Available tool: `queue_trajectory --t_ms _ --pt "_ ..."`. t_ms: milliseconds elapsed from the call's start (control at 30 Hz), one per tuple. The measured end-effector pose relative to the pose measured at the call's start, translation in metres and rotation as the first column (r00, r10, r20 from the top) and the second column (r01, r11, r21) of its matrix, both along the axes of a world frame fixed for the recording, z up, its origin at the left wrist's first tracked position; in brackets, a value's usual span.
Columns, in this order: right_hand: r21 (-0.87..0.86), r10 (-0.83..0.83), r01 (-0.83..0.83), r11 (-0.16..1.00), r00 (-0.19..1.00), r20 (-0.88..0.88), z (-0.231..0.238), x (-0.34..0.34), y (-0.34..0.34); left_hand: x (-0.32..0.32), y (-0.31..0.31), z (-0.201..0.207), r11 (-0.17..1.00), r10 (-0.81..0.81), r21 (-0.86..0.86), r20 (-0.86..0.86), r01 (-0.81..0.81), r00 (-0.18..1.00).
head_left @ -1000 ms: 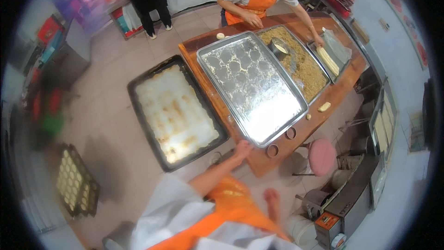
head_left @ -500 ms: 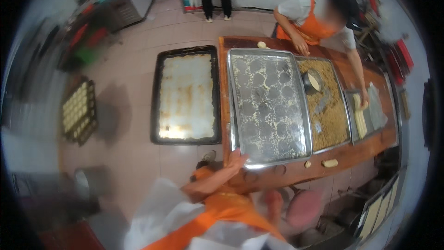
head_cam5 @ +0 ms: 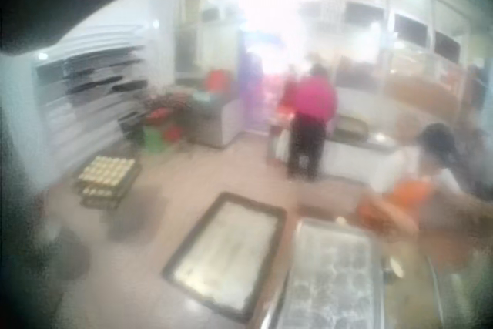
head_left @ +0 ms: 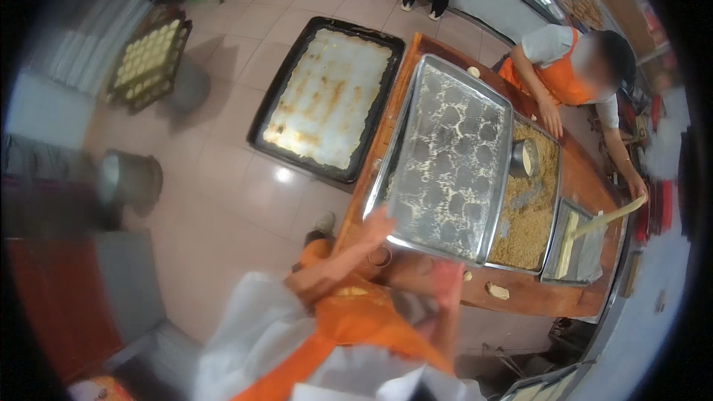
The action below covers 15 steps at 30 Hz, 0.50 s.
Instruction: The person flattens small dough balls on a metal tray and arranges them in rows. They then transfer the flattened dough pieces to a second tray, continuing the process of shaping and organizing the dough for baking.
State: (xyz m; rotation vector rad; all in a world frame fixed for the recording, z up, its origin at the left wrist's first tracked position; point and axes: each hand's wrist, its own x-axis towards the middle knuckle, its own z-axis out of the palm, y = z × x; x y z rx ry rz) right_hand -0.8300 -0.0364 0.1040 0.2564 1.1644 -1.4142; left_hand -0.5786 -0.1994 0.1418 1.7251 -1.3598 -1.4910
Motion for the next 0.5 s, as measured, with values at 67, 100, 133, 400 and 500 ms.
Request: queue_trajectory --t_ms 67,100,133,400,500 --pt "-0.018 -0.008 0.01 1.0 0.994 0.107 0.03 0.023 -0.02 0.005 0.011 0.047 0.999 -0.05 -0.017 -0.134 0.048 0.99" --pt "-0.037 -0.006 0.012 0.999 0.99 0.141 0.047 0.034 -0.04 0.003 0.012 0.055 0.998 -0.055 -0.036 -0.208 0.048 0.977" --pt "-0.054 -0.005 0.015 0.998 0.985 0.175 0.058 0.045 -0.055 0.0 0.019 0.057 0.992 -0.06 -0.12 -0.176 0.039 0.983" --pt "0.09 0.25 -0.247 0.965 0.968 -0.024 0.095 0.019 -0.077 -0.007 0.037 0.101 0.96 -0.158 -0.276 -0.371 0.054 0.915" --pt "0.046 0.363 -0.362 0.931 0.931 -0.036 0.125 0.001 -0.079 -0.01 0.048 0.115 0.921 -0.245 -0.389 -0.544 0.017 0.802"
